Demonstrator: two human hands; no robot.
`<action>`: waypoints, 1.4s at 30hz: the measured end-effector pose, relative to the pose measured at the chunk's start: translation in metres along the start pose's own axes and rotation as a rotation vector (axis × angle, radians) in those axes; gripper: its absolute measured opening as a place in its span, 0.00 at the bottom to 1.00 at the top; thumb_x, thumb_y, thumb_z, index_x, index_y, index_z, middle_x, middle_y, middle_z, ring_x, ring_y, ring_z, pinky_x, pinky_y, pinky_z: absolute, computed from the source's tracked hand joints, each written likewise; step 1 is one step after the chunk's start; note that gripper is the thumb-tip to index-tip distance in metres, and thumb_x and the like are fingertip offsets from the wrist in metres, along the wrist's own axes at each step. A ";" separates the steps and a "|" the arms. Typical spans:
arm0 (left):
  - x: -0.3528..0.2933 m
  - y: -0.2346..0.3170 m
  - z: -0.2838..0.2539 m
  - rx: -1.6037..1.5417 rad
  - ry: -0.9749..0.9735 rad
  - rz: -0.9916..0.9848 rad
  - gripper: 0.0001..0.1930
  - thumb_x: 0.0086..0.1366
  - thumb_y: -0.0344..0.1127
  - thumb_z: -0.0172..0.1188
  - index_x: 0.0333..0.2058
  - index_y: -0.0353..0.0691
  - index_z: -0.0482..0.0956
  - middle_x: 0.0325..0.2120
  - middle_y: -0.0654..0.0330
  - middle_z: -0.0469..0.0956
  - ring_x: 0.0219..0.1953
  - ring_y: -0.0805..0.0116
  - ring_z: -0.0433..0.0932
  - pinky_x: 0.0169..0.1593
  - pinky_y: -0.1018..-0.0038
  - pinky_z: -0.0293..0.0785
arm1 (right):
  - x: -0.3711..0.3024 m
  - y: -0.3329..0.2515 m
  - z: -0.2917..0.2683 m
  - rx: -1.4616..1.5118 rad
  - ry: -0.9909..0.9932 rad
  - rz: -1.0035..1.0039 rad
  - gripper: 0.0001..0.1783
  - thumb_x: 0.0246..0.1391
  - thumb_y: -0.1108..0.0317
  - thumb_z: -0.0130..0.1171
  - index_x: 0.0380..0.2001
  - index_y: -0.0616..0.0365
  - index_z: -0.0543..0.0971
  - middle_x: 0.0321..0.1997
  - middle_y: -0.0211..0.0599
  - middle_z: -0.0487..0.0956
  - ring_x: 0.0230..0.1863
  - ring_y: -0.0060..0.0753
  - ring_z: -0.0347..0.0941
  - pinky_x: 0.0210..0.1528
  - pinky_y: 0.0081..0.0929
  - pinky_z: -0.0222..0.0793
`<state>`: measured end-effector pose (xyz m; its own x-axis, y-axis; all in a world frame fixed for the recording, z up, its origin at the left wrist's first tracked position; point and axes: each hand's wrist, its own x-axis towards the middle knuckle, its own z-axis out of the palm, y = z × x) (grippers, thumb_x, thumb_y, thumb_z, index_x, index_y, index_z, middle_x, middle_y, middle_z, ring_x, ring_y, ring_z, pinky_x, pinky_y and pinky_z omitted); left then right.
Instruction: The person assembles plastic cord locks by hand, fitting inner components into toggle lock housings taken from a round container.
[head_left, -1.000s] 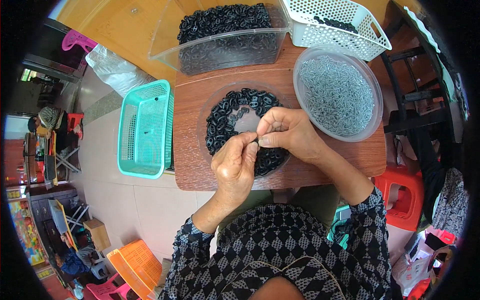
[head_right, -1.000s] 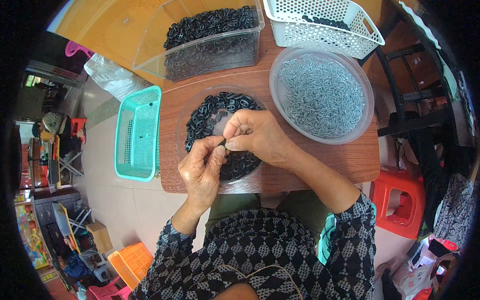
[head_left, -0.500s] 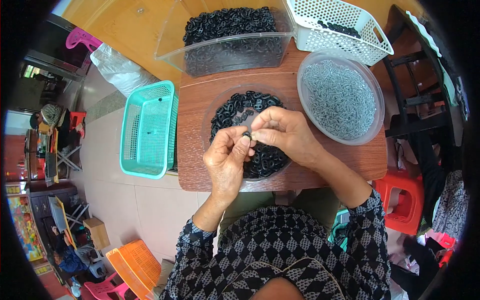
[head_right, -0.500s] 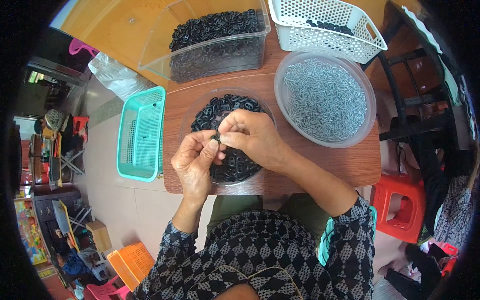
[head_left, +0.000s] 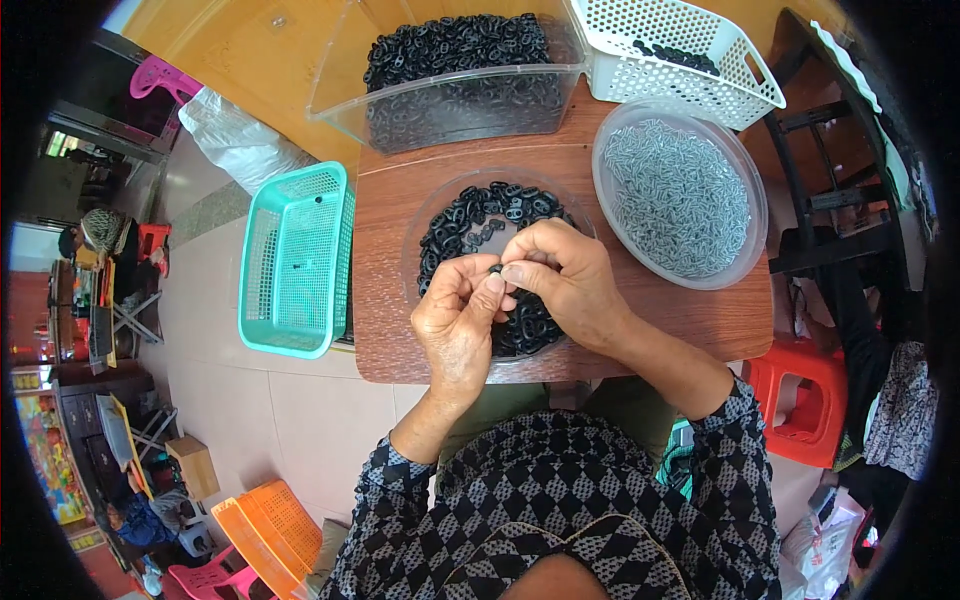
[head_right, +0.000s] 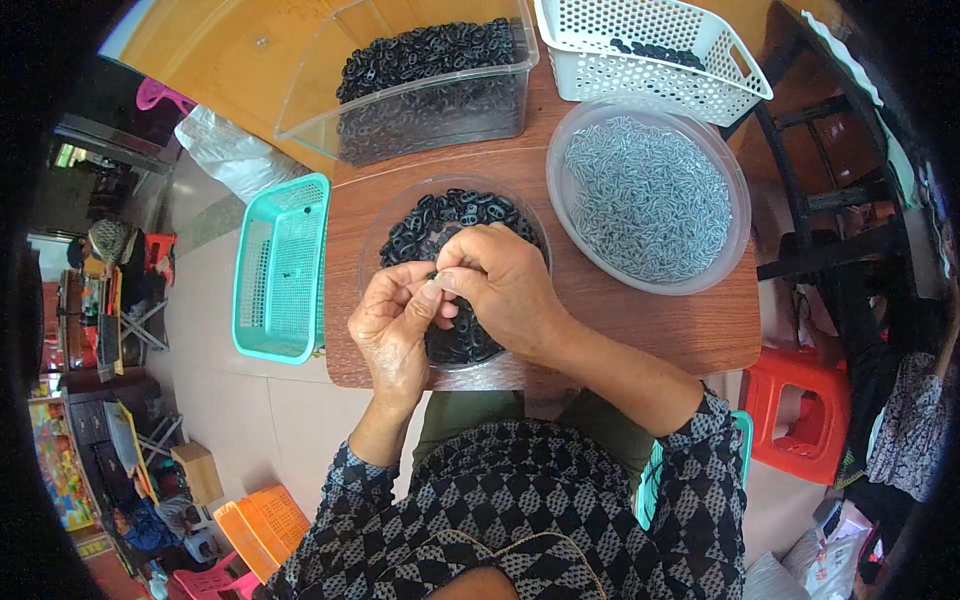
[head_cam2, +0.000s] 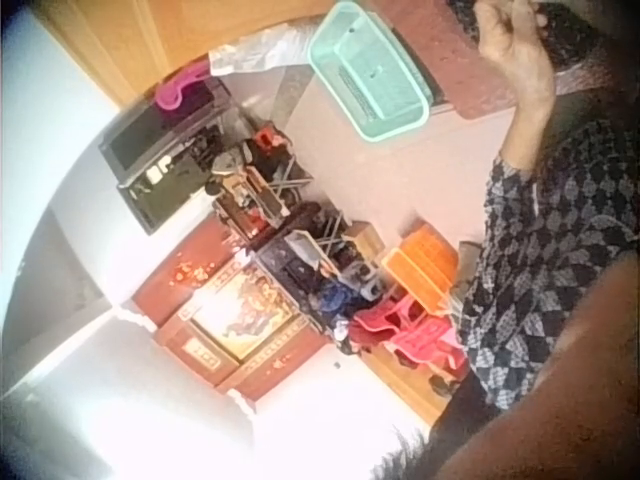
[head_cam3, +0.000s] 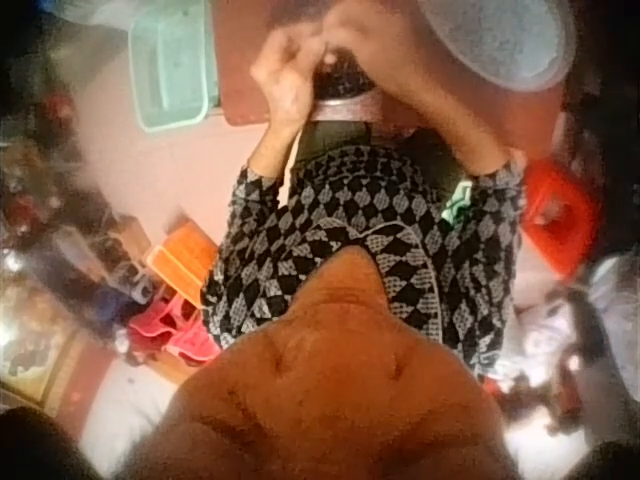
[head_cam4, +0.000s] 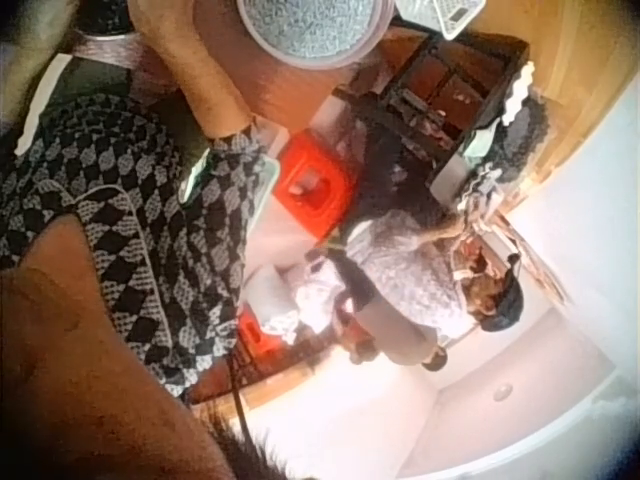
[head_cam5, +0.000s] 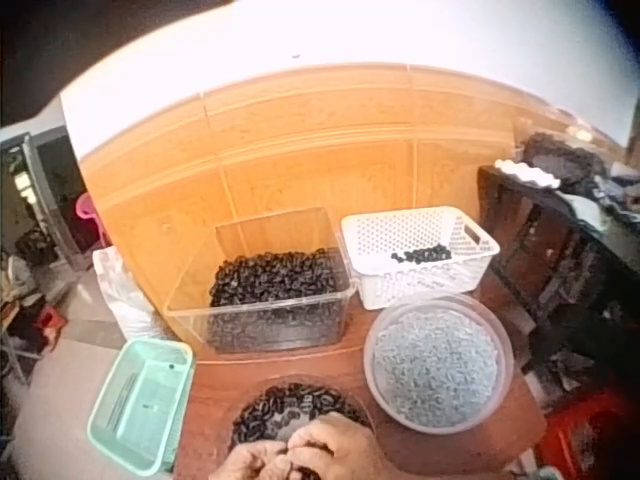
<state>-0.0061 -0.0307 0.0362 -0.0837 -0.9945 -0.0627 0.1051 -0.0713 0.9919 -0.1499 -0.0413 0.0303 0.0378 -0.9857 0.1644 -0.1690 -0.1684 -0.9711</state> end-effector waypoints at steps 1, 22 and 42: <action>0.000 0.000 0.001 -0.013 0.012 0.010 0.07 0.63 0.25 0.56 0.41 0.32 0.74 0.27 0.63 0.77 0.25 0.81 0.73 0.27 0.86 0.70 | 0.000 -0.001 0.000 0.000 0.000 0.000 0.03 0.45 0.75 0.59 0.26 0.59 0.76 0.24 0.29 0.72 0.28 0.22 0.68 0.33 0.22 0.64; -0.004 -0.006 0.002 0.283 0.039 0.270 0.06 0.63 0.25 0.56 0.38 0.30 0.75 0.27 0.60 0.77 0.25 0.78 0.74 0.27 0.83 0.73 | -0.001 0.003 -0.001 0.068 -0.010 -0.112 0.03 0.43 0.76 0.58 0.22 0.60 0.74 0.24 0.30 0.70 0.31 0.28 0.64 0.35 0.26 0.61; 0.005 0.005 -0.001 -0.005 0.037 -0.002 0.08 0.64 0.26 0.55 0.42 0.31 0.73 0.28 0.60 0.78 0.25 0.80 0.74 0.27 0.85 0.71 | 0.005 -0.002 -0.006 0.061 -0.112 0.131 0.06 0.51 0.71 0.57 0.30 0.64 0.76 0.29 0.35 0.75 0.30 0.22 0.70 0.34 0.23 0.67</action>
<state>-0.0048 -0.0361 0.0405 -0.0473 -0.9965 -0.0685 0.1096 -0.0734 0.9913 -0.1555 -0.0464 0.0339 0.1294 -0.9914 0.0191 -0.1199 -0.0347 -0.9922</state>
